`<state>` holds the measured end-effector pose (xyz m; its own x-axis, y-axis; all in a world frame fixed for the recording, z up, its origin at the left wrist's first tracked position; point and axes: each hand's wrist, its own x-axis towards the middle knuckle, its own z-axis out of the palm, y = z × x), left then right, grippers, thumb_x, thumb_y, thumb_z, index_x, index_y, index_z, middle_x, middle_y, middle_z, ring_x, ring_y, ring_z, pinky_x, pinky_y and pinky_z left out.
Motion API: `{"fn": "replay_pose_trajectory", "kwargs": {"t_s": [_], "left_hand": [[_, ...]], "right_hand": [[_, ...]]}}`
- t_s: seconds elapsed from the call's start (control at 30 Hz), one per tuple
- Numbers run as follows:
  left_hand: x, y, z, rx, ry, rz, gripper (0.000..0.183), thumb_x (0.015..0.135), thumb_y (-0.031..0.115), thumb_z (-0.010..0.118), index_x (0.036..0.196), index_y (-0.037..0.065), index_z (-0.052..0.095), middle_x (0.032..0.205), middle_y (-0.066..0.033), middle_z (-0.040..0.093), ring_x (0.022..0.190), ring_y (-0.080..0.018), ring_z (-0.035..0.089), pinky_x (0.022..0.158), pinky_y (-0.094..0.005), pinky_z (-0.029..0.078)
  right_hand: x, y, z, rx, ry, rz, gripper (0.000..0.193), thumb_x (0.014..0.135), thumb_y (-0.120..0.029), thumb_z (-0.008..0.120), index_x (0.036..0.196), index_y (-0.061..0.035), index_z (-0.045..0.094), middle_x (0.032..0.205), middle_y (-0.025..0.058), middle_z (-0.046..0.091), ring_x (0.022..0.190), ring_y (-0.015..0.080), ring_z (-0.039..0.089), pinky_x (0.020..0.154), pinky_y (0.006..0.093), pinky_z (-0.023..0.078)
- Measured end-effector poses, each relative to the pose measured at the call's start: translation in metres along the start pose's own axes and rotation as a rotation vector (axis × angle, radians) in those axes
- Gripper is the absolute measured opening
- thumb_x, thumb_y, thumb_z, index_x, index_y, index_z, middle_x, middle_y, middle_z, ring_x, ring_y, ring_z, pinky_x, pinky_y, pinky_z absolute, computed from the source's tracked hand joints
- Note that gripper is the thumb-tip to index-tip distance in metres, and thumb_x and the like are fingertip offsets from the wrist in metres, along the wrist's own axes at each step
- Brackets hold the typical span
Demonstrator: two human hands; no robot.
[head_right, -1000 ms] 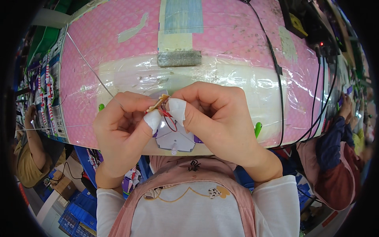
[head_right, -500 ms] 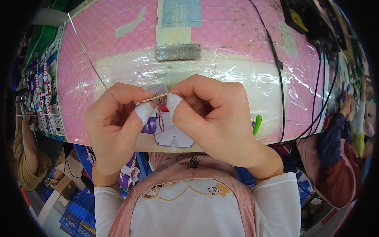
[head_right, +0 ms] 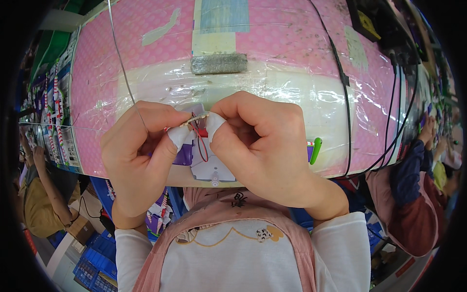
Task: Soldering electrical wires and circuit boards onto plastic toy wings on an assembly line.
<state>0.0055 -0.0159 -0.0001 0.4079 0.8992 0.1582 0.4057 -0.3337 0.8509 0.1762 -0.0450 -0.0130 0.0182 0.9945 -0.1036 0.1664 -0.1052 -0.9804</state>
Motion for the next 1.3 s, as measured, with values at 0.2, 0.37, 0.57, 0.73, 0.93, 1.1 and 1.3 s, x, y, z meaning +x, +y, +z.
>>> {"fn": "replay_pose_trajectory", "kwargs": {"t_s": [0.2,0.37,0.57,0.73,0.93,1.1,1.3], "left_hand": [[-0.001,0.007,-0.003,-0.113,-0.069,-0.244,0.016,0.075,-0.012,0.055,0.089,-0.004,0.060,0.084,-0.0056,0.058,0.073,-0.0076,0.057,0.061,-0.0182,0.045],[-0.001,0.008,-0.004,-0.072,-0.085,-0.222,0.014,0.076,-0.010,0.056,0.089,-0.005,0.059,0.084,-0.0048,0.057,0.072,-0.0064,0.056,0.060,-0.0169,0.044],[-0.003,0.008,-0.005,-0.116,-0.094,-0.271,0.013,0.078,-0.008,0.056,0.091,-0.005,0.057,0.085,-0.0055,0.058,0.073,-0.0065,0.056,0.063,-0.0169,0.043],[-0.008,0.007,0.001,-0.254,-0.074,-0.380,0.014,0.078,-0.008,0.058,0.091,-0.005,0.056,0.085,-0.0052,0.058,0.071,-0.0053,0.054,0.061,-0.0163,0.041],[-0.014,0.003,0.018,-0.191,0.071,-0.100,0.013,0.074,-0.007,0.061,0.087,-0.003,0.058,0.081,-0.0058,0.060,0.061,-0.0054,0.051,0.051,-0.0167,0.038],[-0.015,-0.001,0.023,0.319,0.170,0.369,0.022,0.064,-0.008,0.065,0.084,0.000,0.062,0.078,-0.0103,0.061,0.058,-0.0117,0.056,0.047,-0.0223,0.044],[-0.004,-0.003,0.021,0.043,0.159,0.188,0.020,0.062,-0.008,0.065,0.081,-0.001,0.062,0.076,-0.0103,0.061,0.052,-0.0097,0.054,0.044,-0.0222,0.043]], "right_hand": [[0.000,-0.002,-0.002,0.118,-0.024,0.093,0.005,0.074,0.001,0.056,0.077,0.0046,0.058,0.058,0.0008,0.055,0.049,0.0006,0.044,0.042,0.0178,0.034],[-0.004,-0.010,-0.003,-0.147,-0.047,0.020,0.004,0.080,0.000,0.056,0.082,0.0041,0.058,0.068,-0.0007,0.055,0.060,0.0009,0.045,0.051,0.0157,0.035],[-0.001,-0.004,-0.005,0.196,-0.078,0.151,0.010,0.080,-0.003,0.057,0.084,0.0052,0.060,0.067,0.0033,0.060,0.056,0.0037,0.050,0.048,0.0194,0.041],[0.003,-0.001,-0.010,0.433,-0.174,0.254,0.016,0.085,-0.007,0.057,0.093,0.0066,0.060,0.077,0.0053,0.062,0.064,0.0054,0.054,0.056,0.0184,0.044],[0.001,0.004,-0.013,0.368,-0.184,0.224,0.016,0.085,-0.006,0.057,0.095,0.0064,0.059,0.078,0.0039,0.061,0.066,0.0052,0.054,0.058,0.0177,0.043],[0.002,0.001,-0.016,0.260,-0.218,0.197,0.013,0.084,-0.002,0.054,0.093,0.0061,0.059,0.075,0.0006,0.059,0.065,0.0025,0.050,0.056,0.0160,0.040],[0.021,-0.004,-0.026,0.157,-0.367,0.238,0.011,0.085,-0.003,0.053,0.091,0.0044,0.059,0.072,-0.0015,0.058,0.063,0.0001,0.047,0.052,0.0166,0.038]]}}
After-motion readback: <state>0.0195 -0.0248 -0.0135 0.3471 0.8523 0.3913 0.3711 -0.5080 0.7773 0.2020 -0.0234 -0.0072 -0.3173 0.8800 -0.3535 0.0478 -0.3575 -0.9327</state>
